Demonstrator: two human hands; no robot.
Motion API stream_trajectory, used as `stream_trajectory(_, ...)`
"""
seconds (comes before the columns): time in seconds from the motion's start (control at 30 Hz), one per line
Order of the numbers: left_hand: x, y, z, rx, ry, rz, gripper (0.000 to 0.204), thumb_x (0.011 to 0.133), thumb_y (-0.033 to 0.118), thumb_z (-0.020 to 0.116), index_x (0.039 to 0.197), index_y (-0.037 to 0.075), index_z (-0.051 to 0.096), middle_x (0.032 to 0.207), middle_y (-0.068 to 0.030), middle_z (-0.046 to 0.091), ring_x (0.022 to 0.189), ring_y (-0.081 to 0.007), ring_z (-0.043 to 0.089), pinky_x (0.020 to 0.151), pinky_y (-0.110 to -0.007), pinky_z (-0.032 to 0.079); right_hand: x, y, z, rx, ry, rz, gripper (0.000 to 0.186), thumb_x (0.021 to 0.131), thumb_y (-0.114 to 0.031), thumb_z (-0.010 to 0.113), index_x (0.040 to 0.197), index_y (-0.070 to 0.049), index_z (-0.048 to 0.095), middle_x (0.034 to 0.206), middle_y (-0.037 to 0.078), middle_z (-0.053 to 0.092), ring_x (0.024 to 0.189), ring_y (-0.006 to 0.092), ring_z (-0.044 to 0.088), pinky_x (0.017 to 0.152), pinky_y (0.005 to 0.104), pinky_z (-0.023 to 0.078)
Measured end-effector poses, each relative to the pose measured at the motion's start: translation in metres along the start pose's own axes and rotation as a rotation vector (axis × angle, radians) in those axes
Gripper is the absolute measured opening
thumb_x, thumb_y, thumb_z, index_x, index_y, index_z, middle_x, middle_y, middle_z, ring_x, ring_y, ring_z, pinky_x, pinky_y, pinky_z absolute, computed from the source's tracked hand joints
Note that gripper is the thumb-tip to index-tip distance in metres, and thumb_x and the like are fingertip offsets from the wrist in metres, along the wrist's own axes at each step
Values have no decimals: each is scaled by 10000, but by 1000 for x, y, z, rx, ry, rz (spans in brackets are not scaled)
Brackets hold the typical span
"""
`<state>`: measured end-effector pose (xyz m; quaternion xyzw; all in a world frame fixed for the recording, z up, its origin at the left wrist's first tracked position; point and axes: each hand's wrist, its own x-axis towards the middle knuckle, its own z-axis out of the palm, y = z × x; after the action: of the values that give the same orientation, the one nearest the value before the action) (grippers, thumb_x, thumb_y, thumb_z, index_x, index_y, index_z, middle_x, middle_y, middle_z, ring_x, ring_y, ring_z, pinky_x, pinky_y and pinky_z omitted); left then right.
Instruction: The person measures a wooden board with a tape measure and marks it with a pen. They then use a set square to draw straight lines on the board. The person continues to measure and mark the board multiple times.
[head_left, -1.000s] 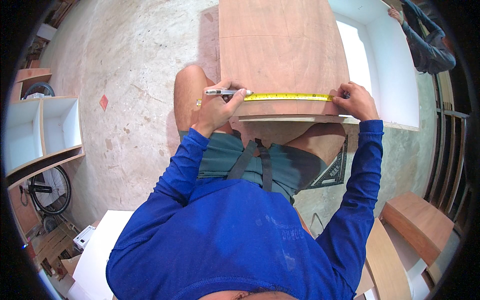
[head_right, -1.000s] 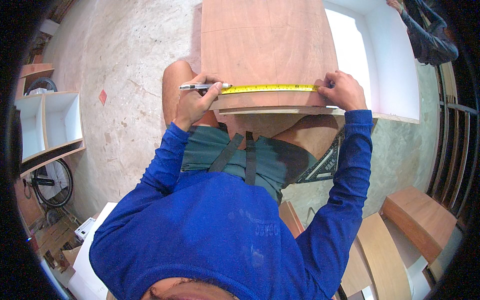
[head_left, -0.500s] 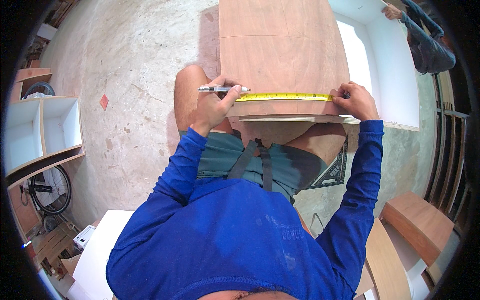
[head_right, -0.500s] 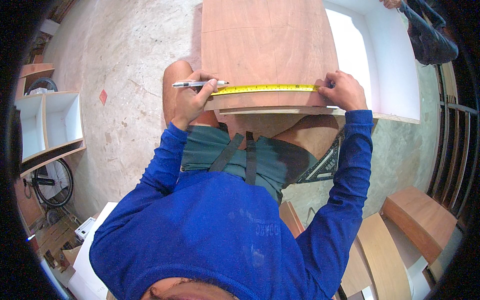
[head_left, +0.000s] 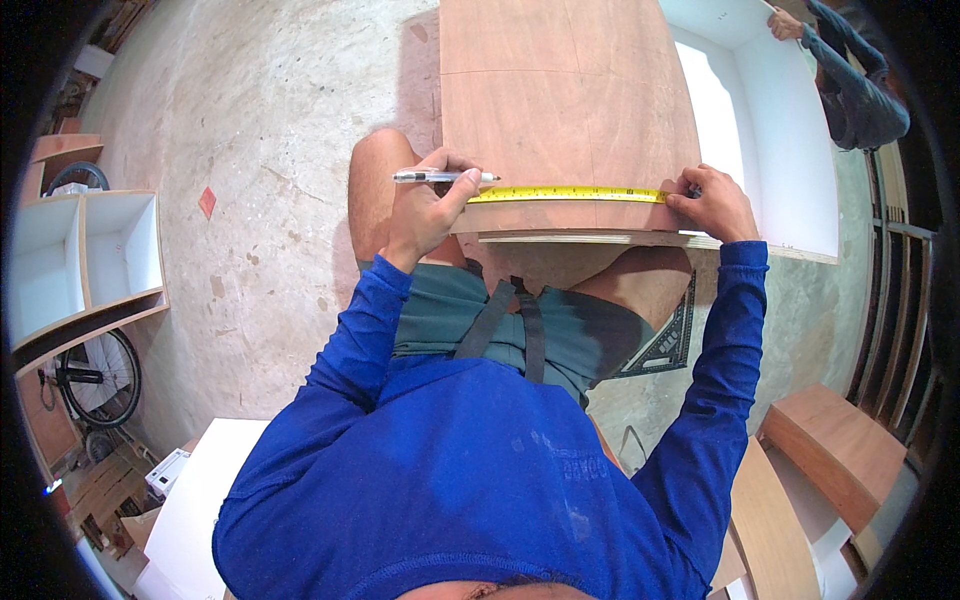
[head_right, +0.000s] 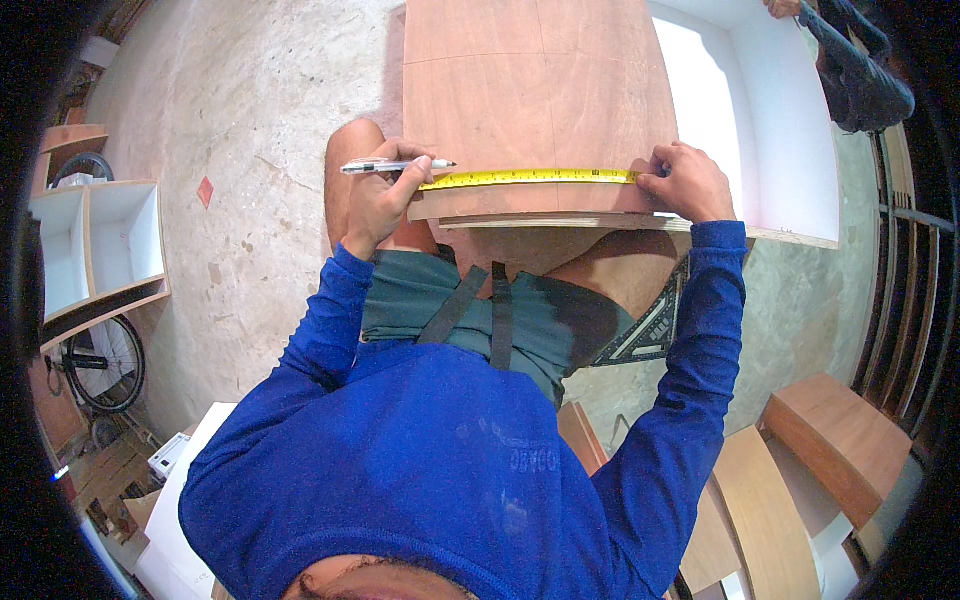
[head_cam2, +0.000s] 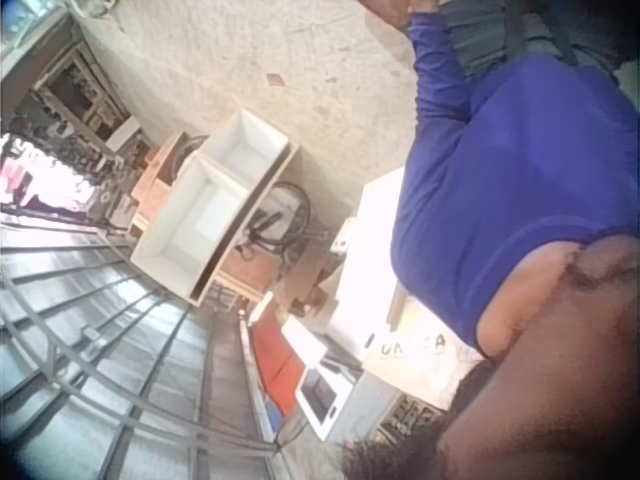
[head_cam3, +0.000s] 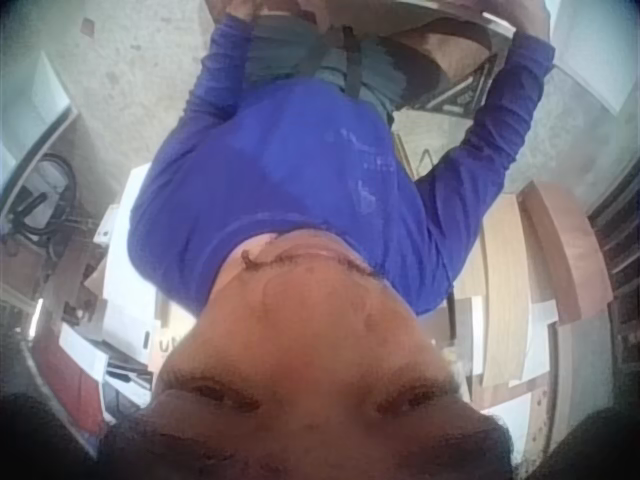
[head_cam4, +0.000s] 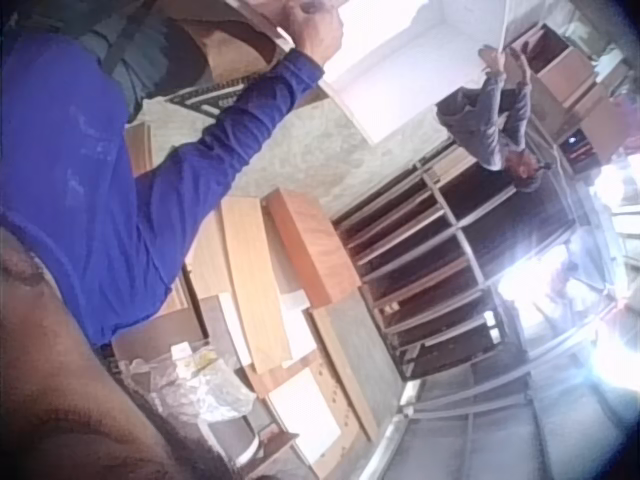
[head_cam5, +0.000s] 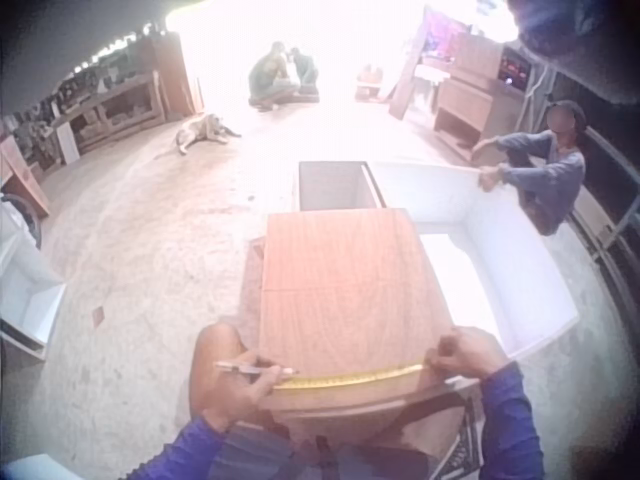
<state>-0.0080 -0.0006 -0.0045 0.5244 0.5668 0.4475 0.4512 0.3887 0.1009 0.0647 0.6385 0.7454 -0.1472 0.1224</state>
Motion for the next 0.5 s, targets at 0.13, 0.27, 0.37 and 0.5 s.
stream_trajectory(0.13,0,1,0,20,-5,-4,246,1042,253,710,1087,12,730,843,-24,727,738,-70,649,628,-225,527,0,0,0,-4,2,-1,347,848,-411,827,958,-85,774,1019,116,748,995,316,729,853,463,586)
stream_trajectory(0.27,-1,2,1,25,4,13,251,1036,263,716,1070,15,731,835,-23,720,730,-72,644,625,-231,525,-1,1,0,10,0,-7,340,847,-411,827,952,-92,772,1022,112,749,1002,317,729,855,464,586)
stream_trajectory(0.37,-2,4,2,39,5,7,246,1030,259,727,1061,16,749,876,-34,760,751,-45,617,650,-231,489,0,1,1,-2,-9,10,341,843,-411,828,958,-94,774,1028,109,751,1004,317,729,859,465,587)
stream_trajectory(0.5,-2,5,3,47,-7,33,225,1035,235,720,1069,14,742,860,-32,748,740,-51,623,643,-233,498,0,2,2,-4,-3,4,345,843,-415,827,968,-97,778,1031,108,754,1002,314,731,861,465,587)
